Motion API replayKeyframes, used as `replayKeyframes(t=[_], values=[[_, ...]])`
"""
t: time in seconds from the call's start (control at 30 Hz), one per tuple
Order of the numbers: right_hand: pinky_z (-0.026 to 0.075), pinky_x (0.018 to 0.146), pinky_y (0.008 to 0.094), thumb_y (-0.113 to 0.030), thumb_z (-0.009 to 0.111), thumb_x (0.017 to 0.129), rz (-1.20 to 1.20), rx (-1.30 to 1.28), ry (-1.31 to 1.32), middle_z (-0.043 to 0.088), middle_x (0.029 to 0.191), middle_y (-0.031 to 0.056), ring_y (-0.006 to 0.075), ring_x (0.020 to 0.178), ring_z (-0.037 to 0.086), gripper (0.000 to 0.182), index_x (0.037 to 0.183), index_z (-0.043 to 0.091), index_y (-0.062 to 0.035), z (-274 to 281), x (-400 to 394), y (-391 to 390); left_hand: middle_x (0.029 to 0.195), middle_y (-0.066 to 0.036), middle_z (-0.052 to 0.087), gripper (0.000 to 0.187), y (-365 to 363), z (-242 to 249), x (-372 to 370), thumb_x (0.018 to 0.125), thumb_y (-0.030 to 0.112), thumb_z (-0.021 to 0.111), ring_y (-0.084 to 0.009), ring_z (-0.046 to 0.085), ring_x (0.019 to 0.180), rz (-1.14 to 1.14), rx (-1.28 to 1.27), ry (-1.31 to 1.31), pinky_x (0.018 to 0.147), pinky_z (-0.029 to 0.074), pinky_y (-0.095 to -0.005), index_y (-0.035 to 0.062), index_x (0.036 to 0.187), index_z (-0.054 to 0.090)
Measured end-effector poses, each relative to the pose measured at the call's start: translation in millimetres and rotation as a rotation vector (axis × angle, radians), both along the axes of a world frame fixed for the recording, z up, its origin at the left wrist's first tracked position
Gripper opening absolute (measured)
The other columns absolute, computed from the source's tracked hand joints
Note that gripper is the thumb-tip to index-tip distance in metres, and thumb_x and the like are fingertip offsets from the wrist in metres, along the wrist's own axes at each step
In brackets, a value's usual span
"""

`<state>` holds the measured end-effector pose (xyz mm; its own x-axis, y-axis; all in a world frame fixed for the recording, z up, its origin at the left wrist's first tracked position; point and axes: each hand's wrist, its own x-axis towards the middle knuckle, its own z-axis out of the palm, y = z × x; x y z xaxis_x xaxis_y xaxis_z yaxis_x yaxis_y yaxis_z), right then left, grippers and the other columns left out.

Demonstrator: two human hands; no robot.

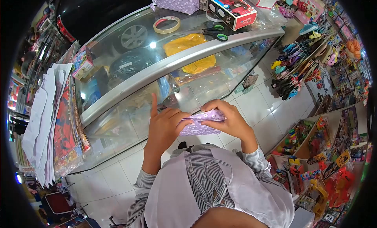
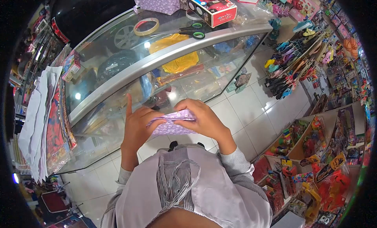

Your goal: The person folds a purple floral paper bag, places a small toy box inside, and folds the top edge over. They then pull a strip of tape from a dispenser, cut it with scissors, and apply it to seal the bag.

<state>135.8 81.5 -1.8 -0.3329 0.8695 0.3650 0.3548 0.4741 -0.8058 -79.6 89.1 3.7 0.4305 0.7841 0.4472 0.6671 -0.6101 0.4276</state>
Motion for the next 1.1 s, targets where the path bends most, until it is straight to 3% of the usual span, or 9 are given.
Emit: replayKeyframes(t=[0.17,0.33,0.53,0.63,0.73,0.87,0.97,1.1], values=[[0.047,0.074,0.0272,-0.007,0.074,0.071,-0.010,-0.056,0.082,0.060,0.093,0.0069,0.0176,0.084,0.061,0.032,0.097,0.056,-0.0030,-6,11,-2,0.065,0.003,0.061,0.012,0,0,-6,0.069,0.025,0.072,-0.0141,0.058,0.069,-0.001,-0.006,-0.037,0.110,0.009,-0.0544,0.0146,0.070,0.067],[0.047,0.074,0.0273,-0.007,0.075,0.071,-0.054,-0.068,0.146,0.060,0.093,0.0068,0.0171,0.084,0.061,0.034,0.099,0.056,-0.0032,-11,5,-4,0.069,0.004,0.063,0.009,-3,7,11,0.071,0.025,0.071,-0.0130,0.058,0.073,0.009,-0.025,-0.055,0.110,0.009,-0.0552,0.0163,0.074,0.069],[0.046,0.079,0.0271,-0.006,0.079,0.066,0.075,-0.087,0.089,0.061,0.096,0.0051,0.0158,0.092,0.059,0.040,0.100,0.058,-0.0056,-6,10,-3,0.071,0.005,0.063,0.010,1,-6,8,0.070,0.025,0.072,-0.0112,0.057,0.074,-0.075,0.062,-0.058,0.109,0.008,-0.0580,0.0171,0.076,0.070],[0.045,0.071,0.0266,-0.012,0.077,0.069,-0.005,-0.020,0.270,0.061,0.094,0.0048,0.0157,0.084,0.058,0.038,0.102,0.058,-0.0048,-7,8,-5,0.069,0.006,0.062,0.010,-1,-5,5,0.068,0.022,0.074,-0.0104,0.058,0.073,-0.020,0.134,-0.051,0.109,0.007,-0.0591,0.0168,0.076,0.070],[0.044,0.068,0.0255,-0.013,0.078,0.068,-0.248,-0.024,0.101,0.060,0.094,0.0044,0.0142,0.081,0.056,0.038,0.100,0.059,-0.0050,0,9,-8,0.067,0.006,0.060,0.011,-4,-3,6,0.066,0.020,0.075,-0.0105,0.057,0.071,0.048,0.211,-0.051,0.109,0.007,-0.0595,0.0166,0.075,0.069],[0.045,0.060,0.0224,-0.009,0.076,0.070,-0.292,-0.070,0.176,0.058,0.092,0.0051,0.0111,0.074,0.055,0.029,0.095,0.063,-0.0032,-3,-4,-12,0.067,0.005,0.060,0.010,-9,-5,16,0.066,0.017,0.075,-0.0105,0.057,0.071,0.111,0.268,-0.080,0.108,0.007,-0.0600,0.0143,0.073,0.068],[0.048,0.060,0.0218,-0.003,0.073,0.072,-0.341,0.041,0.343,0.058,0.091,0.0065,0.0117,0.074,0.057,0.025,0.095,0.064,-0.0012,-8,-17,-8,0.068,0.004,0.060,0.012,-14,-14,26,0.066,0.016,0.076,-0.0109,0.058,0.071,0.129,0.221,-0.162,0.108,0.008,-0.0589,0.0124,0.073,0.067],[0.051,0.066,0.0227,0.002,0.070,0.072,-0.338,0.107,0.363,0.059,0.094,0.0090,0.0139,0.081,0.059,0.025,0.096,0.064,0.0002,-10,-21,-8,0.074,0.002,0.062,0.016,-17,-16,30,0.067,0.017,0.076,-0.0150,0.059,0.074,0.029,-0.006,-0.267,0.109,0.012,-0.0542,0.0109,0.078,0.066]])
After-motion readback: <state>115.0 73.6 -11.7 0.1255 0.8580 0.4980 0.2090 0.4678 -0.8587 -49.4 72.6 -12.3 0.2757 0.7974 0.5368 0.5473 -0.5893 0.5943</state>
